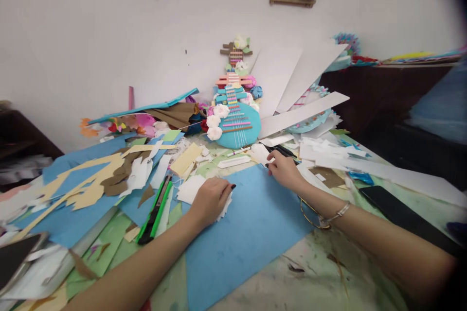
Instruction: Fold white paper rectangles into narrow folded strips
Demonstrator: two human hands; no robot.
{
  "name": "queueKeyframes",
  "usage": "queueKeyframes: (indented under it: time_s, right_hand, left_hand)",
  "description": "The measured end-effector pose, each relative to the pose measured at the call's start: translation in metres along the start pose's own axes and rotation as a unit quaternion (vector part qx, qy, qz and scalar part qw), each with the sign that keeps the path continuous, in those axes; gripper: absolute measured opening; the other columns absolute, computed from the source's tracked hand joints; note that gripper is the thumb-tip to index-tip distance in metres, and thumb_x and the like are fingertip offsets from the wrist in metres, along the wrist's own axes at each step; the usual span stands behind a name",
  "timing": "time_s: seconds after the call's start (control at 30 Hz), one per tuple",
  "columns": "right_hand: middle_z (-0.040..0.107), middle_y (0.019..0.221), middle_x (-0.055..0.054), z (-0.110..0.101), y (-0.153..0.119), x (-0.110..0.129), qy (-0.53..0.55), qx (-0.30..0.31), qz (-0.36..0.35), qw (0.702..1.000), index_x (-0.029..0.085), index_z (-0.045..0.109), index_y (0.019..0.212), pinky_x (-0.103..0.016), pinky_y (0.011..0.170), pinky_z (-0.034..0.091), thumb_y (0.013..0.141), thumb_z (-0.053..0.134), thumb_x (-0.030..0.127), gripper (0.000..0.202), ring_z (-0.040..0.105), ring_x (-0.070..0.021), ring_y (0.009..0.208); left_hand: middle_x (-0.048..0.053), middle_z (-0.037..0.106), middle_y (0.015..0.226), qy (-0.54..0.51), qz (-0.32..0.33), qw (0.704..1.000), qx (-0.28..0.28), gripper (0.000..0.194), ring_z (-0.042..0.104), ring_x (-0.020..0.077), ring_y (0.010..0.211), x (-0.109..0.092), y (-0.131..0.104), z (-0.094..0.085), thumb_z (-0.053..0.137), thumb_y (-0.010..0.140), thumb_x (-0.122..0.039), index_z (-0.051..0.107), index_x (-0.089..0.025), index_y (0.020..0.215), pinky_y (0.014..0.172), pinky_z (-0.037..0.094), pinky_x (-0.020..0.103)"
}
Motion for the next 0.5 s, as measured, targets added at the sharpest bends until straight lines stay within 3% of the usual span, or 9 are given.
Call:
queueKeyframes:
  time_s: [0.33, 0.5]
  right_hand:
    - [0.066, 0.078, -0.014, 0.014, 0.012, 0.008, -0.064, -0.008, 0.006, 0.998, 0.011, 0.055, 0.096, -0.028, 0.061, 0.034, 0.084, 0.043, 0.013, 0.016, 0.062, -0.0247, 0.075]
    - [0.064, 0.071, -0.009, -0.002, 0.001, 0.02, -0.052, -0.027, -0.007, 0.998, 0.012, 0.053, 0.1, -0.026, 0.058, 0.034, 0.085, 0.047, 0.019, 0.017, 0.06, -0.0206, 0.067]
  left_hand:
    - [0.005, 0.059, 0.07, 0.005, 0.006, 1.0, 0.007, 0.032, 0.054, 0.0166, 0.07, 0.0, 0.0, 0.0, 0.036, 0.093, -0.025, 0.057, -0.015, 0.072, 0.066, 0.041, 0.028]
    - [0.004, 0.059, 0.069, 0.003, 0.004, 1.0, -0.006, 0.032, 0.054, 0.0172, 0.069, 0.003, 0.0, 0.002, 0.036, 0.093, -0.027, 0.057, -0.016, 0.071, 0.066, 0.041, 0.029]
Point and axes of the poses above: each hand's wrist, its own y-axis towards the middle knuckle, its own z-axis out of the palm, x = y × z, the point moved 3 cm from there along y, towards the middle knuckle
